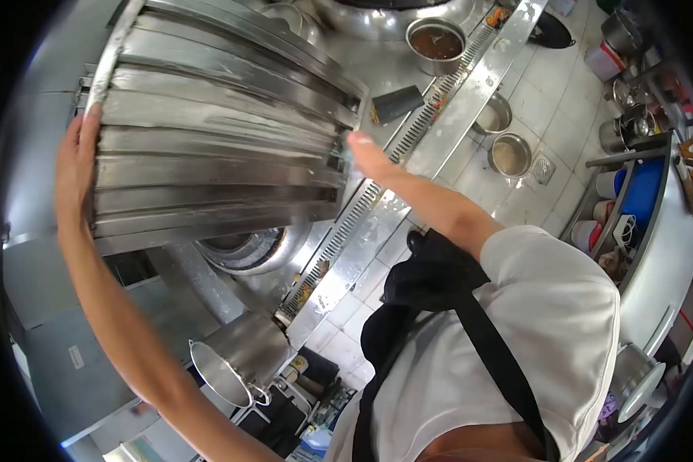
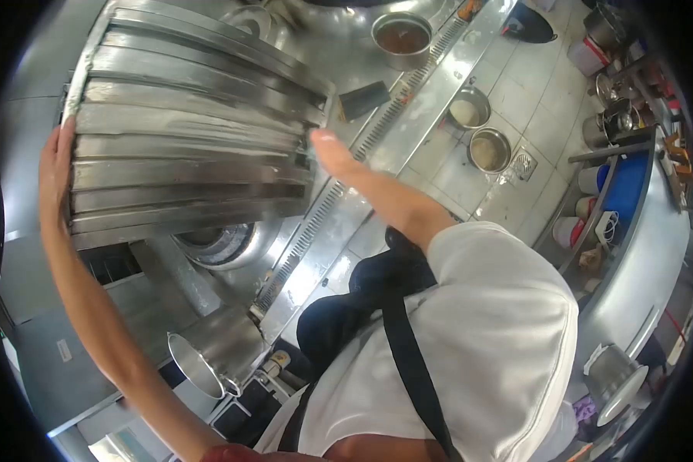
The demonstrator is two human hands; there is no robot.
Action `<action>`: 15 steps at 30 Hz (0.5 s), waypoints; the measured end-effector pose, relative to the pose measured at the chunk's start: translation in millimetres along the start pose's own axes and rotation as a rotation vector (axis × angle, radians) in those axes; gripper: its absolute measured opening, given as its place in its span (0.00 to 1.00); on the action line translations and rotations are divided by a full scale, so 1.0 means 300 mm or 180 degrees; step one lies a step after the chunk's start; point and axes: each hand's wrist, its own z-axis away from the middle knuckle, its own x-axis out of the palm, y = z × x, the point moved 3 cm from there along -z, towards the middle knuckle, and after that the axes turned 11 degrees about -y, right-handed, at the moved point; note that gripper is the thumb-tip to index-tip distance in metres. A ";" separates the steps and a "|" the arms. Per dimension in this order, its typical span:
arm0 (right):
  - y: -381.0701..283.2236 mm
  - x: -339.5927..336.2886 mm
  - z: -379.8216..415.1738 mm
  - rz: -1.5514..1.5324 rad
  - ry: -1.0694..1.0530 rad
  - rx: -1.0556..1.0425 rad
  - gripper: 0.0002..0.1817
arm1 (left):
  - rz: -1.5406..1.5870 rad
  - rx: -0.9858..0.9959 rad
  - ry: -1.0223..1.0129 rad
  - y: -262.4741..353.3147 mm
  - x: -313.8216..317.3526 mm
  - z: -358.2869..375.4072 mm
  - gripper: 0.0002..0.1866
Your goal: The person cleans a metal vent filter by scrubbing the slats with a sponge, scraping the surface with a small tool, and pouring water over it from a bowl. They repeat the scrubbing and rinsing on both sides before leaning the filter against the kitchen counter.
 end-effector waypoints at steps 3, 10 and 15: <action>-0.138 -0.273 0.070 -0.1245 0.1503 -0.0769 0.20 | -0.0705 0.0452 0.0140 0.046 -0.055 0.024 0.31; -1.136 -0.728 -0.231 -0.1020 0.1961 -0.2864 0.29 | -0.0286 0.0272 0.0283 0.259 0.044 -0.105 0.34; -0.618 -0.501 -0.147 -0.0512 0.1707 -0.2505 0.22 | -0.0747 0.0176 0.0589 0.280 0.079 -0.128 0.36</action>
